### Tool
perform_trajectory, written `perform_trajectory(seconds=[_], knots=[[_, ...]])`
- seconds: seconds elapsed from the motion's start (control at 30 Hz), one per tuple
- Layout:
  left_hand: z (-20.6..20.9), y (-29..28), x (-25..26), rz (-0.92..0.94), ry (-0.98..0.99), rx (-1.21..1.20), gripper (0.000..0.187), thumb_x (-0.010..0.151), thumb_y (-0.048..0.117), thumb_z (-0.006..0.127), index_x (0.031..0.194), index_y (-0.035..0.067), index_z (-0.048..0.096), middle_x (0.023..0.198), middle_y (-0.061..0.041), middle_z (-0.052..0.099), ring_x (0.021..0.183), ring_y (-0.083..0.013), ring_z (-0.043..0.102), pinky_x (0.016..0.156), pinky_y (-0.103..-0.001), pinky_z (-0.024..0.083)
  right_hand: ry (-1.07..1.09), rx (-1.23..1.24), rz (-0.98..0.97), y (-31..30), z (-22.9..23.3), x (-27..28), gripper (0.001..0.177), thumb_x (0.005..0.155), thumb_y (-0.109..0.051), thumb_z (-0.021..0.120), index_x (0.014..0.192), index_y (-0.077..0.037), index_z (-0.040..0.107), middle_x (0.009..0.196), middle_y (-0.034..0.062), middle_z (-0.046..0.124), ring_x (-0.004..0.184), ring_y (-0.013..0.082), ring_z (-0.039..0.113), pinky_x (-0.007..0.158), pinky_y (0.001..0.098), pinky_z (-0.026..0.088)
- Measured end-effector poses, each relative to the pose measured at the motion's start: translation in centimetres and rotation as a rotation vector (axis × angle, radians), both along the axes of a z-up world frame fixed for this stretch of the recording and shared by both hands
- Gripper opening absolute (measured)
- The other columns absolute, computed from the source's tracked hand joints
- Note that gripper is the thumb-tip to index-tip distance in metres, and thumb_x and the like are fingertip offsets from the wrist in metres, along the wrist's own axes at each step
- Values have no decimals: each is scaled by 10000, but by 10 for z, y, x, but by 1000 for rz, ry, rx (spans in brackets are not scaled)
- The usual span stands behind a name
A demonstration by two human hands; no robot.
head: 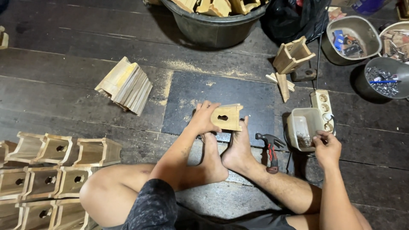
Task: The person sits on the floor and assembles small wooden boxes by inserting nails into pre-drilled holes and hammering them in. They handle multiple wooden pieces, align them, and use a hammer to secure the joints.
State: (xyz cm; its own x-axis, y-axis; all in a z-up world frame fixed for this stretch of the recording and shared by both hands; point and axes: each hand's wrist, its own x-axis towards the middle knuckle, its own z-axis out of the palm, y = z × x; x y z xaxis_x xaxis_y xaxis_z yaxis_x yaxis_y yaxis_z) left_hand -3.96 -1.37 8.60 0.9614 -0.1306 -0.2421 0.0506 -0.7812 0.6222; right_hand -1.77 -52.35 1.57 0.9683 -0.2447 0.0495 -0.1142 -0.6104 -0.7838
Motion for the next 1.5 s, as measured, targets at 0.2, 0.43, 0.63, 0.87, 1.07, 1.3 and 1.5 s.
perform_trajectory(seconds=[0.2, 0.43, 0.63, 0.87, 1.07, 1.3, 1.5], knots=[[15, -20, 9, 127, 85, 257, 1023, 675, 901, 688, 1395, 190, 540, 1391, -130, 576, 1262, -290, 609, 949, -529, 584, -54, 232, -56, 10, -16, 5, 104, 1068, -44, 728, 1154, -65, 674, 992, 83, 692, 816, 149, 671, 740, 283, 582], [-15, -35, 23, 304, 238, -67, 812, 910, 755, 571, 1390, 108, 470, 1430, -218, 576, 1333, -440, 609, 1057, -611, 509, 18, 580, -37, 93, 19, -11, 92, 1079, -37, 646, 1166, -63, 633, 962, 127, 669, 751, 173, 693, 599, 284, 619], [-56, -16, 66, 288, -21, -850, 1109, 819, -9, 845, 1660, -88, 126, 1675, -391, 246, 1589, -503, 199, 1332, -570, 184, 88, 784, 212, 189, 41, -14, 75, 1005, -10, 689, 1057, -41, 643, 936, 199, 749, 626, 223, 715, 552, 318, 624], [-60, 11, 18, 543, 90, -482, 997, 654, 465, 986, 1442, 200, 437, 1250, -130, 732, 1269, -331, 671, 1096, -457, 529, 124, 243, 339, 255, 1, 6, 141, 866, -186, 870, 997, -174, 821, 820, 47, 772, 783, 172, 726, 778, 356, 560], [-69, 22, 4, 501, 217, -548, 703, 755, 527, 896, 1256, 80, 687, 1159, -189, 741, 1184, -323, 718, 980, -433, 559, 94, 94, 380, 280, -44, 14, 100, 835, -259, 844, 926, -275, 808, 795, -42, 766, 856, 156, 736, 1108, 363, 373], [-73, 1, 0, 334, 208, -935, 631, 929, 203, 709, 1442, -109, 514, 1360, -271, 638, 1304, -357, 586, 1124, -469, 461, -11, 100, 515, 291, 5, -8, 68, 849, -95, 815, 916, -103, 809, 951, 84, 822, 1020, 293, 768, 1019, 396, 504], [-77, 16, -12, 275, 140, -764, 854, 946, 320, 731, 1573, -99, 330, 1487, -405, 514, 1445, -477, 475, 1196, -548, 404, -61, -68, 541, 275, -52, -2, 44, 878, -206, 822, 916, -215, 802, 943, -31, 822, 1029, 206, 766, 1151, 344, 322]])
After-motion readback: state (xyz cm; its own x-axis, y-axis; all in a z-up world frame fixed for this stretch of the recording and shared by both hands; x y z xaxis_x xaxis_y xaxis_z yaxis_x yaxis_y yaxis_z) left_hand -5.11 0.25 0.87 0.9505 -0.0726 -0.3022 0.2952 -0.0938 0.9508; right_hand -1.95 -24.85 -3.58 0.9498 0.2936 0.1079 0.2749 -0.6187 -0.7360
